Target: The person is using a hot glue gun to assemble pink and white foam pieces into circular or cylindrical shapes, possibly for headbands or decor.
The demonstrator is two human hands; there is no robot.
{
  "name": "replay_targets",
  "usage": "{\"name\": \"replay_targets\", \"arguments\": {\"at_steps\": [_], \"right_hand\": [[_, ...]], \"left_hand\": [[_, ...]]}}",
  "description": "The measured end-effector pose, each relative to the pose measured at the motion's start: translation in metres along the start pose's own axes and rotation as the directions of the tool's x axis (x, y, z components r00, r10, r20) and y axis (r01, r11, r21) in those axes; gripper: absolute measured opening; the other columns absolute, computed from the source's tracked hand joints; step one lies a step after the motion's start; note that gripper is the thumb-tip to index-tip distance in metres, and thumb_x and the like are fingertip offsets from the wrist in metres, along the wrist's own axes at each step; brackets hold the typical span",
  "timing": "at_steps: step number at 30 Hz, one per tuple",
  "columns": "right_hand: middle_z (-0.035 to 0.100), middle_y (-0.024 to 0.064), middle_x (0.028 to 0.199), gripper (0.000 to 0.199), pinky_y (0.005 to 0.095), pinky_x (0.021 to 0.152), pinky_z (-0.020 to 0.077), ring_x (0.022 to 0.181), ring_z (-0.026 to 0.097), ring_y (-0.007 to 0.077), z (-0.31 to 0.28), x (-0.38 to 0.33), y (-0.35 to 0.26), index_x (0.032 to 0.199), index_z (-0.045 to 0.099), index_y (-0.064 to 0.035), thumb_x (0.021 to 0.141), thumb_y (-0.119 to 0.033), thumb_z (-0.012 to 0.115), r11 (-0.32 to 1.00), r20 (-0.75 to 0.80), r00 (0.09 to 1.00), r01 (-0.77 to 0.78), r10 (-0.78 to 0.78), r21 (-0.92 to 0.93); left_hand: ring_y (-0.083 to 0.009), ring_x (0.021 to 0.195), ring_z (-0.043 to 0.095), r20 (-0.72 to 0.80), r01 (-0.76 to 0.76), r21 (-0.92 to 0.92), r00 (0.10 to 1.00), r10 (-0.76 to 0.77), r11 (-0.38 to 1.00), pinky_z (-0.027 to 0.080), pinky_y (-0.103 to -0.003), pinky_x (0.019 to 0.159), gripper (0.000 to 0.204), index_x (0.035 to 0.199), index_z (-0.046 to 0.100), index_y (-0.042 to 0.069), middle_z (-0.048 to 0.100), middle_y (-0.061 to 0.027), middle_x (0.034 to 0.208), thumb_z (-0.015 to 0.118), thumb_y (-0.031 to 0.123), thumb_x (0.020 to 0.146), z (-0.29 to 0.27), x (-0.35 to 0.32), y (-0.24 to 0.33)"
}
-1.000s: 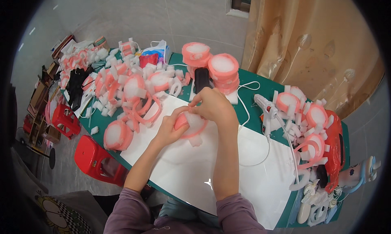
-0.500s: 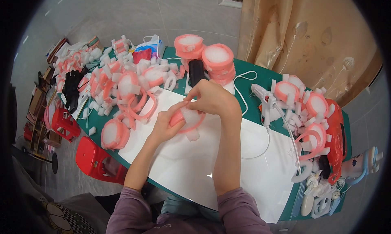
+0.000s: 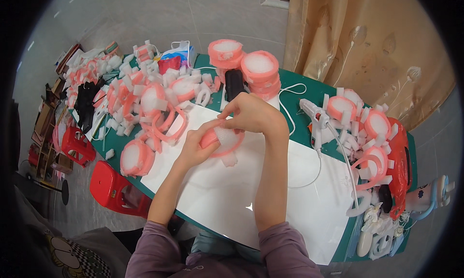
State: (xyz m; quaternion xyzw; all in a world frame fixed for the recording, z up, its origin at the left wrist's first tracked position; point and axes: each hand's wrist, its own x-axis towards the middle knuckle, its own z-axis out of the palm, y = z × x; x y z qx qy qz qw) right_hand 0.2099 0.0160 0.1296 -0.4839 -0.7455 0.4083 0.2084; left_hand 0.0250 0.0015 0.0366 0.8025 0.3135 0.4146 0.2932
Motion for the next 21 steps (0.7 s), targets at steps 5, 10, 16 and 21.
{"name": "replay_targets", "arguments": {"at_steps": [5,10,16,21], "right_hand": [[0.060,0.0061,0.061,0.021,0.0235,0.050,0.0439,0.052,0.054,0.0104,0.000,0.004,0.001,0.088,0.067,-0.0023,0.070,-0.013,0.067,1.000,0.032,1.000,0.001,0.000,-0.010],[0.060,0.0048,0.066,0.022,0.0214,0.052,0.0467,0.055,0.055,0.0080,0.001,0.003,-0.001,0.092,0.066,-0.0031,0.072,-0.012,0.067,0.999,0.024,1.000,-0.002,0.004,-0.054],[0.059,0.0085,0.058,0.024,0.0265,0.051,0.0412,0.052,0.054,0.0131,0.000,0.000,0.001,0.087,0.067,-0.0005,0.067,-0.013,0.067,0.999,0.004,1.000,-0.022,0.022,-0.025],[0.060,0.0076,0.065,0.035,0.0262,0.053,0.0409,0.057,0.054,0.0130,-0.005,-0.004,-0.002,0.094,0.066,-0.0034,0.064,-0.022,0.071,1.000,0.090,0.996,-0.004,0.004,-0.001]], "left_hand": [[-0.0243,0.077,0.063,-0.014,-0.006,-0.011,1.000,0.006,1.000,0.047,-0.028,0.071,0.048,0.115,0.047,0.006,0.061,-0.0133,0.097,0.056,0.005,0.067,-0.001,0.000,0.000],[-0.0300,0.079,0.062,-0.022,-0.005,-0.044,1.000,0.004,0.999,0.049,-0.032,0.069,0.042,0.113,0.049,0.009,0.061,-0.0139,0.097,0.057,0.010,0.071,-0.001,0.000,0.002],[-0.0300,0.074,0.062,-0.015,0.026,0.015,1.000,-0.025,1.000,0.049,-0.032,0.066,0.041,0.111,0.049,0.009,0.062,-0.0134,0.093,0.059,0.011,0.071,0.000,0.000,0.009],[-0.0253,0.069,0.062,-0.054,0.000,0.030,0.999,0.002,1.000,0.048,-0.029,0.063,0.042,0.110,0.048,0.007,0.063,-0.0137,0.087,0.059,0.007,0.070,0.000,-0.001,0.006]]}}
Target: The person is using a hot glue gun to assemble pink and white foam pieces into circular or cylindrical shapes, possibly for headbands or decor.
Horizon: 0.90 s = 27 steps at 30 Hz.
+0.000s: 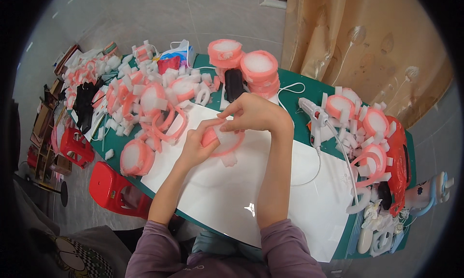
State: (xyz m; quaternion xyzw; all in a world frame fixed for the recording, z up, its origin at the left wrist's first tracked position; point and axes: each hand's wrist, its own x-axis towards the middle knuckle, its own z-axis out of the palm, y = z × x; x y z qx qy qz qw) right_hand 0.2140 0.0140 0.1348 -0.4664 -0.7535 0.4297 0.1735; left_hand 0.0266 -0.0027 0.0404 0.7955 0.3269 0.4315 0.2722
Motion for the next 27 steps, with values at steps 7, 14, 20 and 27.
{"name": "replay_targets", "arguments": {"at_steps": [7,14,20,27], "right_hand": [[0.056,-0.0004,0.062,0.048,0.0211,0.053,0.0384,0.055,0.050,0.0062,0.000,0.002,0.009,0.110,0.059,-0.0096,0.067,-0.025,0.074,0.990,0.018,0.997,0.074,-0.073,-0.120],[0.057,0.0021,0.066,0.026,0.0214,0.056,0.0401,0.061,0.050,0.0072,0.003,0.003,-0.003,0.097,0.063,-0.0036,0.075,-0.019,0.064,0.966,-0.355,0.901,0.254,-0.251,-0.039],[0.059,0.0052,0.068,0.018,0.0239,0.056,0.0411,0.061,0.051,0.0094,0.003,0.010,-0.008,0.084,0.064,-0.0007,0.078,-0.017,0.060,0.881,-0.726,0.590,0.470,-0.354,-0.048],[0.053,0.0129,0.054,0.036,0.0286,0.051,0.0396,0.049,0.049,0.0167,0.018,0.020,0.003,0.068,0.063,0.0025,0.069,-0.033,0.068,0.992,-0.428,0.897,0.074,-0.111,-0.103]], "left_hand": [[-0.0287,0.068,0.063,-0.100,-0.023,-0.078,0.995,0.015,0.997,0.048,-0.029,0.060,0.041,0.112,0.047,0.007,0.062,-0.0155,0.088,0.059,0.005,0.072,0.005,0.001,-0.012],[-0.0168,0.070,0.061,-0.340,-0.042,-0.021,0.940,0.033,0.999,0.047,-0.026,0.064,0.039,0.111,0.046,0.004,0.062,-0.0121,0.087,0.057,0.003,0.075,-0.003,0.001,-0.014],[-0.0132,0.101,0.046,-0.505,-0.090,-0.618,0.807,-0.307,0.781,0.037,-0.027,0.088,0.038,0.116,0.037,0.003,0.044,-0.0088,0.112,0.054,0.007,0.082,-0.009,0.007,-0.016],[-0.0179,0.106,0.046,-0.486,-0.096,-0.723,0.774,-0.405,0.684,0.040,-0.032,0.089,0.042,0.122,0.034,0.006,0.043,-0.0092,0.117,0.052,0.015,0.085,-0.010,0.006,-0.017]]}}
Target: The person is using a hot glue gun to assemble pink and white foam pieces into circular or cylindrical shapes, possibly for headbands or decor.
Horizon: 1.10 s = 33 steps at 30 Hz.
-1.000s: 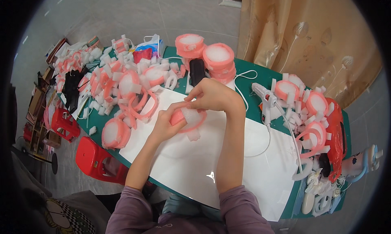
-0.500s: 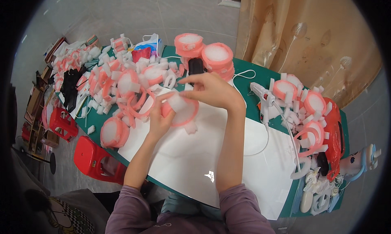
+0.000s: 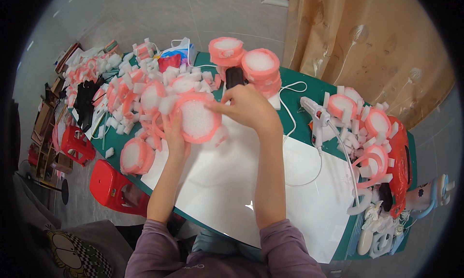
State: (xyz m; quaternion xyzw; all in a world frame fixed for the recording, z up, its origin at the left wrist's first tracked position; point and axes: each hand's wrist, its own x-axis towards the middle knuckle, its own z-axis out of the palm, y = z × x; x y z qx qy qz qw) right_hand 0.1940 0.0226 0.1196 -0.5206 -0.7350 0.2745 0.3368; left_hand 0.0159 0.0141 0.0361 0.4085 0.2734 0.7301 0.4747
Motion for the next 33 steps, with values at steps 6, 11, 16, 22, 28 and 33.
{"name": "replay_targets", "arguments": {"at_steps": [6,11,16,22,28,33], "right_hand": [[0.053,0.0161,0.053,0.035,0.0341,0.047,0.0396,0.047,0.051,0.0255,0.003,0.002,-0.010,0.058,0.060,0.0030,0.060,-0.030,0.072,0.987,0.126,0.992,0.026,-0.005,-0.160],[0.054,0.0162,0.053,0.030,0.0345,0.049,0.0425,0.048,0.053,0.0272,0.001,0.000,-0.018,0.058,0.060,0.0030,0.059,-0.025,0.072,0.978,0.127,0.990,0.090,-0.066,-0.186],[0.057,0.0165,0.062,0.026,0.0350,0.054,0.0439,0.058,0.056,0.0282,0.008,0.005,-0.013,0.070,0.062,0.0017,0.059,-0.019,0.072,0.984,0.020,0.997,0.075,-0.073,-0.161],[0.057,0.0064,0.074,0.024,0.0300,0.058,0.0426,0.063,0.052,0.0197,0.020,0.013,-0.009,0.084,0.056,-0.0029,0.064,-0.009,0.067,0.897,-0.161,0.887,0.408,-0.433,-0.169],[0.056,0.0078,0.077,0.015,0.0329,0.061,0.0426,0.070,0.053,0.0226,0.019,0.018,-0.008,0.078,0.055,-0.0045,0.065,-0.004,0.062,0.896,-0.041,0.898,0.431,-0.437,-0.111],[0.053,0.0089,0.076,0.008,0.0358,0.062,0.0422,0.072,0.054,0.0255,0.029,0.026,-0.004,0.072,0.055,-0.0051,0.065,-0.003,0.059,0.846,-0.079,0.844,0.520,-0.531,-0.120]], "left_hand": [[-0.0181,0.105,0.046,0.043,-0.117,0.068,0.993,0.114,0.991,0.040,-0.031,0.088,0.042,0.121,0.036,0.004,0.045,-0.0095,0.115,0.054,0.012,0.083,-0.008,0.000,-0.007],[-0.0108,0.097,0.046,0.066,-0.160,0.090,0.986,0.154,0.983,0.036,-0.025,0.086,0.043,0.118,0.035,0.003,0.044,-0.0059,0.112,0.056,0.005,0.080,-0.009,-0.002,0.001],[-0.0109,0.098,0.045,0.052,-0.246,0.178,0.969,0.241,0.953,0.037,-0.025,0.085,0.042,0.117,0.036,0.003,0.044,-0.0058,0.111,0.057,0.005,0.080,0.000,-0.006,0.000],[-0.0127,0.102,0.045,0.090,-0.232,0.216,0.972,0.217,0.949,0.037,-0.026,0.088,0.041,0.118,0.035,0.003,0.043,-0.0074,0.113,0.055,0.004,0.082,0.005,-0.012,-0.002],[-0.0135,0.102,0.046,0.028,-0.155,0.198,0.988,0.152,0.968,0.036,-0.026,0.089,0.042,0.119,0.034,0.003,0.043,-0.0091,0.114,0.054,0.006,0.083,0.006,-0.008,0.003],[-0.0152,0.105,0.043,-0.058,-0.059,0.151,0.996,0.068,0.987,0.037,-0.029,0.089,0.042,0.120,0.035,0.004,0.043,-0.0087,0.115,0.053,0.011,0.083,0.006,-0.007,0.001]]}}
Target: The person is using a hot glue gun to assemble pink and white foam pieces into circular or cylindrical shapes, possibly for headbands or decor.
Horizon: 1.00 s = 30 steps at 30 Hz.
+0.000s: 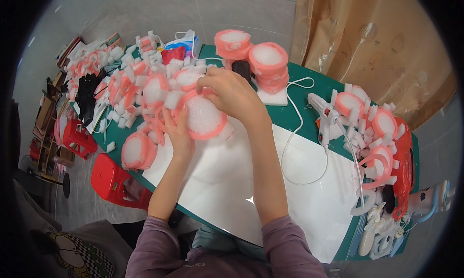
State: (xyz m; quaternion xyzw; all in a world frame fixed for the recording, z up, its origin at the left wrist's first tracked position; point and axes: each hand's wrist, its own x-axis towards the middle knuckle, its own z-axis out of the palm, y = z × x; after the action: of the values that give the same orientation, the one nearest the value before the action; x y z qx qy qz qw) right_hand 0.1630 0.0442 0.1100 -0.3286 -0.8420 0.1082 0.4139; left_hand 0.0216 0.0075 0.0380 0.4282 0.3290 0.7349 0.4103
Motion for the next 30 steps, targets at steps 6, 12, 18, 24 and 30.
{"name": "replay_targets", "arguments": {"at_steps": [6,12,18,24,30], "right_hand": [[0.053,0.0047,0.082,0.008,0.0317,0.066,0.0437,0.074,0.055,0.0211,0.008,0.002,-0.002,0.073,0.057,-0.0039,0.066,0.000,0.059,0.990,0.031,0.998,-0.055,0.060,-0.130],[0.050,0.0089,0.075,0.010,0.0360,0.058,0.0414,0.066,0.053,0.0276,0.013,0.001,0.006,0.067,0.052,-0.0043,0.064,0.003,0.058,0.993,-0.043,0.999,-0.022,0.017,-0.116],[0.052,0.0109,0.081,0.012,0.0362,0.065,0.0417,0.076,0.052,0.0297,0.016,0.003,0.009,0.076,0.048,-0.0012,0.067,0.007,0.052,0.995,-0.021,1.000,0.019,-0.021,-0.095],[0.054,0.0113,0.076,0.011,0.0374,0.061,0.0407,0.072,0.053,0.0301,0.008,0.005,0.012,0.073,0.050,-0.0015,0.066,0.005,0.054,1.000,-0.043,0.999,-0.009,0.008,-0.012],[0.054,0.0093,0.080,0.014,0.0312,0.064,0.0430,0.072,0.054,0.0225,0.001,0.000,0.001,0.079,0.056,-0.0025,0.066,0.002,0.059,0.993,0.027,0.999,-0.043,0.040,0.110]], "left_hand": [[-0.0156,0.108,0.043,0.005,0.092,-0.116,0.996,-0.092,0.989,0.037,-0.030,0.091,0.045,0.123,0.031,0.004,0.042,-0.0091,0.119,0.052,0.011,0.084,-0.002,0.001,0.000],[-0.0147,0.106,0.044,-0.005,0.051,-0.036,0.999,-0.051,0.998,0.038,-0.029,0.089,0.041,0.120,0.033,0.004,0.043,-0.0090,0.118,0.052,0.010,0.084,-0.002,0.001,-0.005],[-0.0143,0.105,0.043,-0.009,0.033,-0.008,0.999,-0.033,0.999,0.037,-0.028,0.089,0.044,0.121,0.031,0.002,0.042,-0.0092,0.117,0.052,0.010,0.083,-0.006,0.004,-0.005],[-0.0128,0.100,0.047,-0.057,0.022,-0.046,0.998,-0.025,0.999,0.038,-0.026,0.086,0.045,0.120,0.033,0.003,0.045,-0.0096,0.113,0.055,0.008,0.081,0.000,0.004,0.002],[-0.0163,0.107,0.041,-0.015,0.041,-0.045,0.999,-0.041,0.998,0.035,-0.029,0.091,0.051,0.125,0.028,-0.001,0.040,-0.0108,0.118,0.054,0.010,0.082,-0.003,0.000,0.003]]}}
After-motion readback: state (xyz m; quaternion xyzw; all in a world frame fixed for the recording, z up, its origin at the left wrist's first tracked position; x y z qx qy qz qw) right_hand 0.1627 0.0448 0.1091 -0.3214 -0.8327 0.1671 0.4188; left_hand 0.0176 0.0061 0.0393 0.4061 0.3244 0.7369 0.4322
